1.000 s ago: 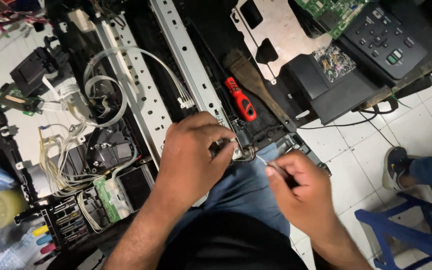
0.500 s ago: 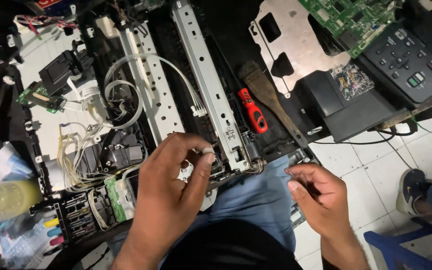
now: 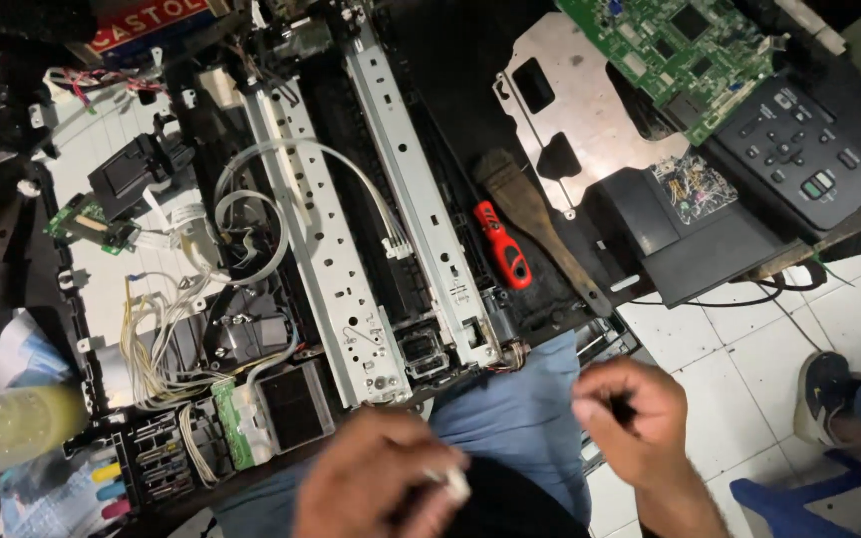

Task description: The person is disassembling a printer's internal ink assembly by removing screws with a screwdriver and prying components apart with a flat metal tool.

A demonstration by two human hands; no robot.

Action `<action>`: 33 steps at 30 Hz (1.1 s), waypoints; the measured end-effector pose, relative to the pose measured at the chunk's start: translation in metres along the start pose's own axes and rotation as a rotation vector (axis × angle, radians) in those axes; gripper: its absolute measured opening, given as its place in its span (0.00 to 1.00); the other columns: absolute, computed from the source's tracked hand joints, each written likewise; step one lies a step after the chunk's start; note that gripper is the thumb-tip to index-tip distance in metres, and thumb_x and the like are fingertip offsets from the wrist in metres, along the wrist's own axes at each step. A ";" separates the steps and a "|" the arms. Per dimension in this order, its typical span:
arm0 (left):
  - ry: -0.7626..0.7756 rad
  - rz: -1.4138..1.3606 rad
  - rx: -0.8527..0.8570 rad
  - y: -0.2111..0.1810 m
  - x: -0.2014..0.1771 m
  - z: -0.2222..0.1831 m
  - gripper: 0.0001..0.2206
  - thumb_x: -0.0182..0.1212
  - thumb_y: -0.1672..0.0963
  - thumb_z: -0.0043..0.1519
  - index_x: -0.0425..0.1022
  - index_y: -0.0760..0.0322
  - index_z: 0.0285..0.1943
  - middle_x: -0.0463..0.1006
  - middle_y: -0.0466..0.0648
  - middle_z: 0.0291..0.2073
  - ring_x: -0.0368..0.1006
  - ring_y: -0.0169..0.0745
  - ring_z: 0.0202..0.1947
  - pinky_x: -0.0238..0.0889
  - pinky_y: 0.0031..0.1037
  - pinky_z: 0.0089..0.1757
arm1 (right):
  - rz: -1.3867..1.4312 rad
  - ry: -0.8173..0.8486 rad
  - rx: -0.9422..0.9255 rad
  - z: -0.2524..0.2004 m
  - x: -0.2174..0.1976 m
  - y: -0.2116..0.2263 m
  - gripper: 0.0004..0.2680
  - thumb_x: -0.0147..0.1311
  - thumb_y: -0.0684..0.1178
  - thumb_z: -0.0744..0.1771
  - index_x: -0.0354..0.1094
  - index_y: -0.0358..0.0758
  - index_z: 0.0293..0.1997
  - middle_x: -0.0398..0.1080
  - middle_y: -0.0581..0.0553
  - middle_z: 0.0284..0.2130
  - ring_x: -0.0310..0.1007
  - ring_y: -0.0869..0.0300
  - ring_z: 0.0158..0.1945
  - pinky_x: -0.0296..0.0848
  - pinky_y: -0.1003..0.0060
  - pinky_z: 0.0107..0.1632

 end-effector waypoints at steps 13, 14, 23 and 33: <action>0.272 0.098 -0.463 0.024 0.010 -0.019 0.14 0.67 0.48 0.57 0.83 0.41 0.52 0.87 0.36 0.37 0.86 0.31 0.37 0.76 0.26 0.39 | -0.025 0.543 -0.525 0.016 0.045 0.076 0.09 0.61 0.51 0.68 0.75 0.38 0.47 0.71 0.43 0.31 0.72 0.60 0.25 0.71 0.67 0.28; 0.269 0.096 -0.464 0.024 0.009 -0.019 0.14 0.67 0.48 0.57 0.83 0.41 0.52 0.87 0.36 0.37 0.86 0.31 0.37 0.76 0.26 0.39 | -0.027 0.547 -0.526 0.015 0.047 0.075 0.09 0.61 0.51 0.68 0.75 0.38 0.47 0.71 0.43 0.31 0.72 0.60 0.25 0.71 0.67 0.28; 0.186 -0.065 -0.230 0.022 0.002 -0.012 0.06 0.69 0.53 0.59 0.85 0.52 0.42 0.85 0.38 0.30 0.82 0.32 0.30 0.72 0.25 0.35 | -0.068 0.439 -0.601 0.012 0.057 0.075 0.05 0.58 0.45 0.67 0.75 0.35 0.42 0.71 0.45 0.30 0.70 0.62 0.22 0.69 0.70 0.27; 0.066 -0.132 -0.151 0.016 -0.006 -0.018 0.18 0.66 0.55 0.58 0.79 0.55 0.60 0.86 0.42 0.40 0.81 0.31 0.28 0.76 0.24 0.37 | -0.147 0.304 -0.548 0.026 0.034 0.051 0.09 0.65 0.41 0.63 0.75 0.39 0.46 0.75 0.40 0.37 0.78 0.61 0.34 0.80 0.73 0.38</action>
Point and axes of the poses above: each hand's wrist, its own z-axis towards the middle knuckle, its own x-axis out of the palm, y = z × x, the point moved 1 cm from there along z, towards the middle knuckle
